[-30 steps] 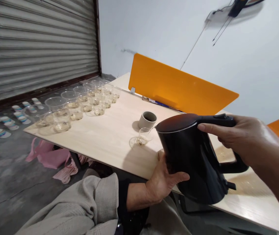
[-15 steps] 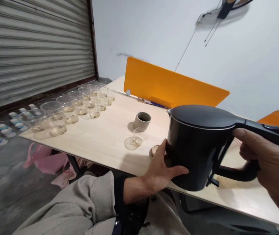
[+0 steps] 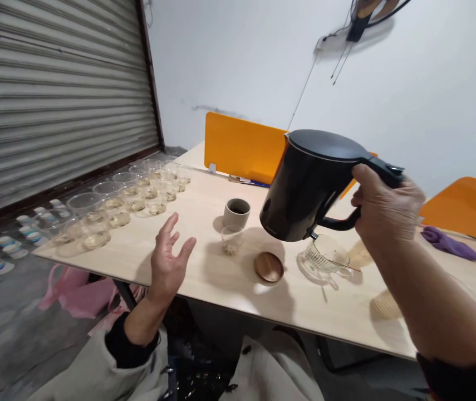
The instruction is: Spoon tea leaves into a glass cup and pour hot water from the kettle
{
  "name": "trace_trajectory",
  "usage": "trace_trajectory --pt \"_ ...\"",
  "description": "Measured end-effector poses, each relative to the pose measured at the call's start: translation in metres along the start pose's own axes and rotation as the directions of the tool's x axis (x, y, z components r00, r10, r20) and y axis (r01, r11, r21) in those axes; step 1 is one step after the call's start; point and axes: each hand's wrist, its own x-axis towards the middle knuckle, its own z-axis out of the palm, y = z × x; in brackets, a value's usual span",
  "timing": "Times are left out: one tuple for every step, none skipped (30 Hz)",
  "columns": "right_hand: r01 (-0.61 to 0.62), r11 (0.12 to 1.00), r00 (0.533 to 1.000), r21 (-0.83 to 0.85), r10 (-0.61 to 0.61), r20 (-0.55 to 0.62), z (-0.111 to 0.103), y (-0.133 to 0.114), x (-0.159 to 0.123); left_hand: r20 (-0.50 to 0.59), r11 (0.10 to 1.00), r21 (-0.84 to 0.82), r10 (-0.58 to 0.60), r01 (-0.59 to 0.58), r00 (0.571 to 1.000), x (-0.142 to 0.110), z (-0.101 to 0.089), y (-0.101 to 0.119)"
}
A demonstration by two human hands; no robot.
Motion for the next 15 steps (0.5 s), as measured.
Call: trace_trajectory --pt "-0.027 0.999 1.000 0.030 0.027 0.003 0.009 0.006 0.003 -0.001 0.998 0.044 -0.034 0.035 0.999 0.005 -0.003 -0.013" --pt "-0.052 0.998 0.999 0.040 0.051 0.012 0.018 0.013 0.005 0.010 0.995 0.076 -0.064 0.063 0.998 0.009 -0.005 -0.026" --pt "-0.076 0.996 0.997 0.050 0.075 0.022 0.026 0.020 0.007 0.033 0.993 0.096 -0.075 0.071 0.997 0.015 -0.005 -0.037" --pt "-0.092 0.994 0.995 0.065 0.090 0.032 0.033 0.028 0.007 0.068 0.991 0.112 -0.085 0.077 0.994 0.020 -0.004 -0.046" --pt "-0.098 0.991 0.995 0.090 0.095 0.036 0.040 0.036 0.007 0.102 0.988 0.130 -0.097 0.083 0.990 0.027 -0.002 -0.053" --pt "-0.097 0.988 0.995 0.121 0.094 0.034 0.046 0.044 0.006 0.142 0.985 0.147 -0.108 0.087 0.984 0.034 0.000 -0.058" --pt "-0.098 0.984 0.995 0.150 0.095 0.029 0.052 0.052 0.006 0.188 0.983 0.160 -0.123 0.093 0.975 0.042 0.003 -0.061" --pt "-0.101 0.980 0.995 0.171 0.098 0.023 0.057 0.060 0.005 0.234 0.980 0.170 -0.138 0.100 0.962 0.051 0.006 -0.063" --pt "-0.104 0.978 0.995 0.181 0.103 0.014 0.061 0.067 0.004 0.286 0.979 0.174 -0.152 0.105 0.946 0.060 0.008 -0.063" --pt "-0.110 0.977 0.994 0.180 0.110 0.010 0.064 0.074 0.004 0.337 0.979 0.174 -0.164 0.110 0.927 0.069 0.011 -0.062" --pt "-0.120 0.978 0.993 0.173 0.119 0.015 0.066 0.081 0.004 0.385 0.979 0.171 -0.171 0.112 0.907 0.078 0.013 -0.061" --pt "-0.126 0.978 0.992 0.166 0.125 0.011 0.067 0.086 0.005 0.431 0.980 0.166 -0.175 0.113 0.885 0.086 0.016 -0.060" --pt "-0.130 0.978 0.991 0.163 0.130 0.007 0.067 0.092 0.005 0.473 0.980 0.161 -0.177 0.114 0.863 0.094 0.019 -0.059" --pt "-0.134 0.977 0.991 0.164 0.135 0.005 0.067 0.096 0.007 0.510 0.982 0.151 -0.179 0.117 0.841 0.102 0.022 -0.058" --pt "-0.138 0.976 0.990 0.167 0.140 0.002 0.066 0.100 0.008 0.543 0.983 0.138 -0.180 0.124 0.820 0.108 0.026 -0.059"
